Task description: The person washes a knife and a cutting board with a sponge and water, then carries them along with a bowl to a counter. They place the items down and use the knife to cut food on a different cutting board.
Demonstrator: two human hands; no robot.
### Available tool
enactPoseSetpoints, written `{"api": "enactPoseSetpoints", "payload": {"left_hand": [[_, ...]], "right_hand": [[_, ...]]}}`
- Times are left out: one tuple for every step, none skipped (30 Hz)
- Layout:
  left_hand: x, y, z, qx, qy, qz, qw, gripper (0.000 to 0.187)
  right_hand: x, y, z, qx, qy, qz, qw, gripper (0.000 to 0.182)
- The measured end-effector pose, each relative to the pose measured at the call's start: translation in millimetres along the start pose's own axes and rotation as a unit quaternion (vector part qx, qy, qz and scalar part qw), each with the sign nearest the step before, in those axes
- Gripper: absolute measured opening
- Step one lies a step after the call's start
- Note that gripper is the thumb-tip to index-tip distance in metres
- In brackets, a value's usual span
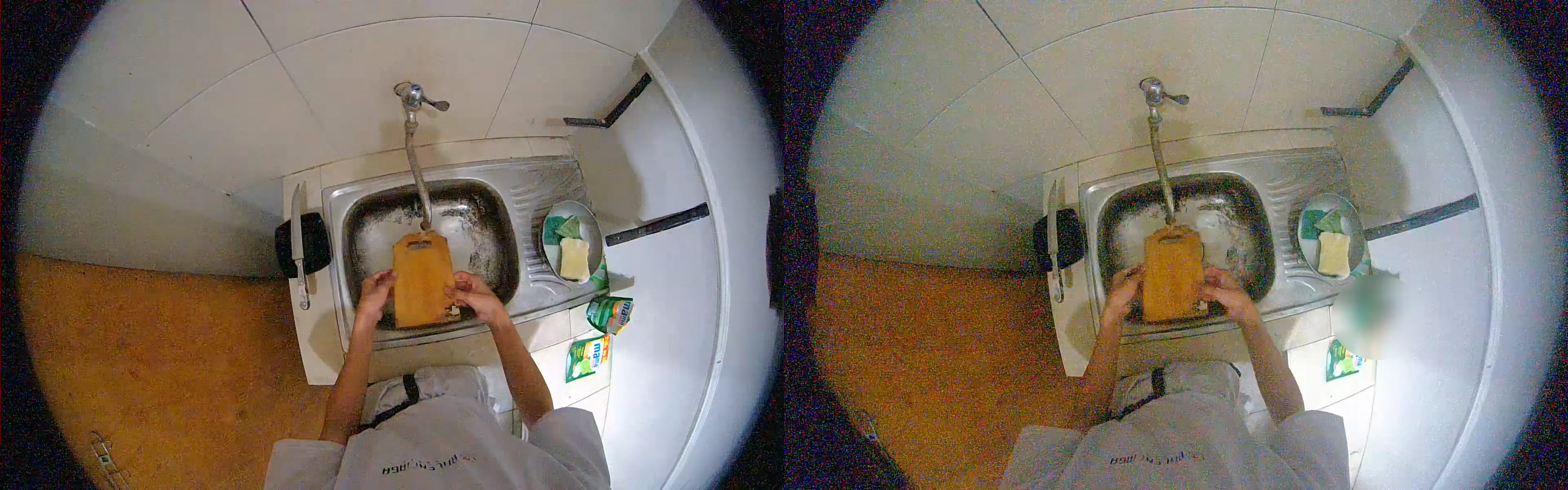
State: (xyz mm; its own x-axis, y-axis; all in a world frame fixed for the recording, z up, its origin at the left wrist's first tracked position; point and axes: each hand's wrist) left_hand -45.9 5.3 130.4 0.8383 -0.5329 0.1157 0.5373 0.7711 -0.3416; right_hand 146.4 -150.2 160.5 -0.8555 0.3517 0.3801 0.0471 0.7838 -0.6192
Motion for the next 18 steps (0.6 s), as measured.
{"api": "enactPoseSetpoints", "payload": {"left_hand": [[5, 2, -3, 0.004, -0.025, -0.010, 1.000, 0.028], [9, 4, -7, 0.007, -0.051, -0.021, 0.998, 0.027], [13, 6, -7, 0.007, -0.051, -0.021, 0.998, 0.027], [16, 9, -7, 0.012, -0.022, -0.034, 0.999, 0.026], [21, 12, -7, 0.018, 0.006, -0.048, 0.999, 0.026], [29, 14, 1, 0.017, 0.005, -0.049, 0.999, 0.026], [39, 16, 16, -0.016, 0.032, -0.048, 0.998, 0.026], [45, 19, 26, -0.048, 0.060, -0.047, 0.996, 0.026], [45, 26, 24, -0.048, 0.059, -0.047, 0.996, 0.026], [45, 33, 22, -0.030, 0.060, -0.109, 0.992, 0.029], [45, 37, 19, -0.012, 0.059, -0.170, 0.984, 0.031], [47, 38, 19, -0.012, 0.058, -0.170, 0.984, 0.031], [50, 38, 20, -0.010, 0.035, -0.153, 0.987, 0.037], [52, 39, 20, -0.009, 0.013, -0.136, 0.991, 0.043], [52, 40, 22, -0.009, 0.013, -0.137, 0.991, 0.043], [53, 42, 24, -0.035, -0.007, -0.131, 0.991, 0.050], [53, 43, 26, -0.062, -0.027, -0.124, 0.990, 0.057], [52, 45, 25, -0.062, -0.027, -0.124, 0.990, 0.057]], "right_hand": [[-5, -1, 5, 0.012, 0.031, 0.024, 0.999, 0.023], [-9, -2, 9, 0.025, 0.062, 0.048, 0.997, 0.026], [-11, -4, 9, 0.025, 0.062, 0.049, 0.997, 0.026], [-13, -7, 8, 0.008, 0.069, 0.057, 0.996, 0.030], [-14, -10, 9, -0.009, 0.075, 0.065, 0.995, 0.033], [-16, -10, 10, -0.009, 0.075, 0.067, 0.995, 0.033], [-18, -8, 12, -0.030, 0.028, 0.124, 0.992, 0.032], [-20, -7, 13, -0.051, -0.020, 0.179, 0.982, 0.031], [-18, -11, 8, -0.051, -0.020, 0.179, 0.982, 0.031], [-17, -16, 2, -0.040, -0.065, 0.203, 0.976, 0.035], [-17, -20, -2, -0.028, -0.110, 0.227, 0.967, 0.040], [-25, -17, 4, -0.028, -0.111, 0.227, 0.967, 0.040], [-36, -13, 12, -0.119, -0.180, 0.264, 0.940, 0.039], [-46, -9, 22, -0.208, -0.247, 0.297, 0.899, 0.039], [-45, -12, 17, -0.208, -0.247, 0.298, 0.899, 0.039], [-38, -21, 3, -0.178, -0.316, 0.356, 0.861, 0.039], [-31, -28, -9, -0.146, -0.383, 0.410, 0.815, 0.039], [-26, -33, -17, -0.146, -0.383, 0.410, 0.815, 0.039]]}}
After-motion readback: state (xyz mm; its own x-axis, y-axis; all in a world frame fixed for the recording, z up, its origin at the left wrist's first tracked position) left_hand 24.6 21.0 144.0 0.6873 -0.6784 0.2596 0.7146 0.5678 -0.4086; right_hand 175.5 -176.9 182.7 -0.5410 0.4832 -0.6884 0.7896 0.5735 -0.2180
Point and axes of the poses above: each hand's wrist, its own y-axis towards the middle knuckle, its own x-axis out of the palm, z = x × y, and after that the axes turned 14 degrees about x, right-handed
